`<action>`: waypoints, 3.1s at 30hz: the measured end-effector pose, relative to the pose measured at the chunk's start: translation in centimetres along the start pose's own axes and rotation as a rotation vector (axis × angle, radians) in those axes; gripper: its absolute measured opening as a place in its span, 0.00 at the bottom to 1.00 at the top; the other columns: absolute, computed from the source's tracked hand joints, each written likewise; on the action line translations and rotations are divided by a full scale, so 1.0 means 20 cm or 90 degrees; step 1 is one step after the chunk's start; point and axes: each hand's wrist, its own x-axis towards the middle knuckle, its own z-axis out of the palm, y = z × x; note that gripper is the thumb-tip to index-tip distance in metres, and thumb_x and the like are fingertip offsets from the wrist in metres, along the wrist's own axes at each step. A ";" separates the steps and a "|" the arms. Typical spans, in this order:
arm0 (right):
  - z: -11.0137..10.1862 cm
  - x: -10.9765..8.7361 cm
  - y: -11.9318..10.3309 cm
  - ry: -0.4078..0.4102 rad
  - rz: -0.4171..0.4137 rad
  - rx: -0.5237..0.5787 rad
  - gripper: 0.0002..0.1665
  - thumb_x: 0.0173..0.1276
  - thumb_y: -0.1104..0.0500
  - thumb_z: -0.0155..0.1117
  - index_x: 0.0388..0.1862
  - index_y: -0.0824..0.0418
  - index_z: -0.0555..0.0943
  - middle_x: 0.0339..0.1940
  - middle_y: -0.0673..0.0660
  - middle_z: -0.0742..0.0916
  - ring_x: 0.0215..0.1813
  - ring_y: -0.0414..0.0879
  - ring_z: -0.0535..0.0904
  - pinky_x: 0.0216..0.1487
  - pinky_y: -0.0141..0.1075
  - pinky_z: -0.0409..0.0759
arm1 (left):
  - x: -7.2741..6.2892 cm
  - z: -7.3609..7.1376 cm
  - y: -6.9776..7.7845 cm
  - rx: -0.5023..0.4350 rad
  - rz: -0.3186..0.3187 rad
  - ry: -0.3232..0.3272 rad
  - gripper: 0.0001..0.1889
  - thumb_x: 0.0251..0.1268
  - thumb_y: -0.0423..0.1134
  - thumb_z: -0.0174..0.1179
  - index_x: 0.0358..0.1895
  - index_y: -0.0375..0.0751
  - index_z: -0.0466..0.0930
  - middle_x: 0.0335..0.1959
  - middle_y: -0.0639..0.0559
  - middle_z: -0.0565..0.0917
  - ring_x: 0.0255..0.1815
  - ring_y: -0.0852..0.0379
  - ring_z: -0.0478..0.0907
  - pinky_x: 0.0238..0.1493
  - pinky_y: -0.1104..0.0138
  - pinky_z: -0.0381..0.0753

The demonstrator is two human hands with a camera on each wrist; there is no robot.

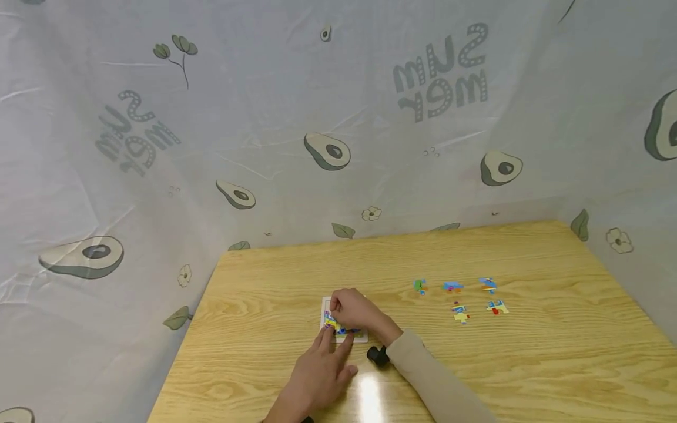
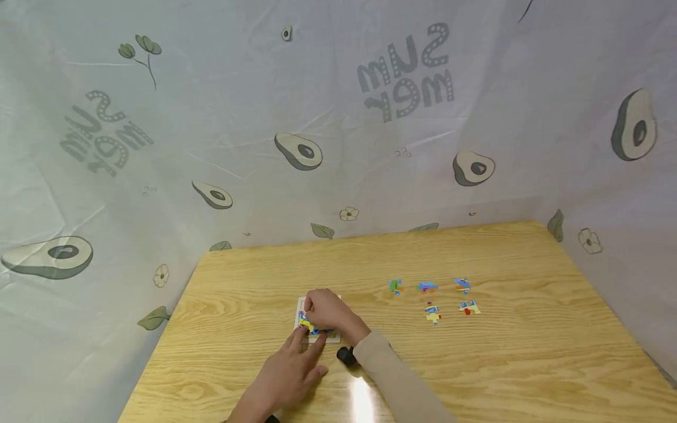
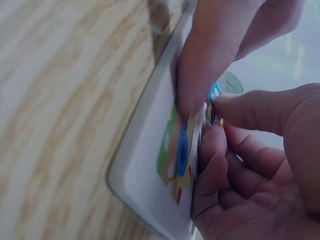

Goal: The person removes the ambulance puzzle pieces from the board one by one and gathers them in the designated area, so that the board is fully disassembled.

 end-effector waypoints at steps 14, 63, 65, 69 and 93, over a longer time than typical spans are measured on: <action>-0.03 -0.03 0.03 -0.047 -0.050 0.097 0.04 0.67 0.69 0.69 0.37 0.61 0.84 0.33 0.50 0.87 0.37 0.41 0.81 0.40 0.34 0.81 | 0.01 0.01 0.00 0.013 -0.008 -0.020 0.35 0.77 0.61 0.56 0.82 0.56 0.64 0.83 0.36 0.61 0.82 0.38 0.65 0.60 0.47 0.87; -0.25 -0.15 0.05 0.116 0.073 0.192 0.06 0.73 0.62 0.70 0.45 0.61 0.90 0.41 0.57 0.91 0.40 0.48 0.88 0.43 0.38 0.89 | 0.00 -0.03 0.01 -0.002 -0.037 -0.042 0.36 0.75 0.61 0.58 0.82 0.56 0.64 0.81 0.32 0.64 0.82 0.36 0.64 0.68 0.45 0.82; -0.27 -0.17 0.05 0.130 0.078 0.176 0.07 0.72 0.60 0.71 0.46 0.59 0.91 0.43 0.56 0.92 0.41 0.45 0.87 0.42 0.35 0.87 | 0.00 -0.03 0.01 -0.008 -0.037 -0.041 0.36 0.76 0.61 0.58 0.82 0.55 0.64 0.81 0.31 0.64 0.82 0.35 0.64 0.68 0.45 0.82; -0.31 -0.22 0.08 0.148 0.088 0.194 0.09 0.73 0.59 0.72 0.48 0.59 0.91 0.46 0.58 0.92 0.43 0.48 0.89 0.44 0.36 0.88 | 0.00 -0.03 0.02 -0.013 -0.032 -0.032 0.36 0.76 0.60 0.58 0.82 0.55 0.64 0.81 0.31 0.65 0.82 0.35 0.65 0.68 0.44 0.82; -0.46 -0.53 0.24 0.188 0.152 0.257 0.09 0.73 0.65 0.69 0.47 0.71 0.87 0.41 0.65 0.91 0.40 0.54 0.91 0.42 0.40 0.92 | -0.01 -0.02 0.01 -0.014 -0.020 -0.019 0.35 0.77 0.60 0.57 0.82 0.53 0.65 0.80 0.30 0.66 0.81 0.33 0.66 0.70 0.44 0.81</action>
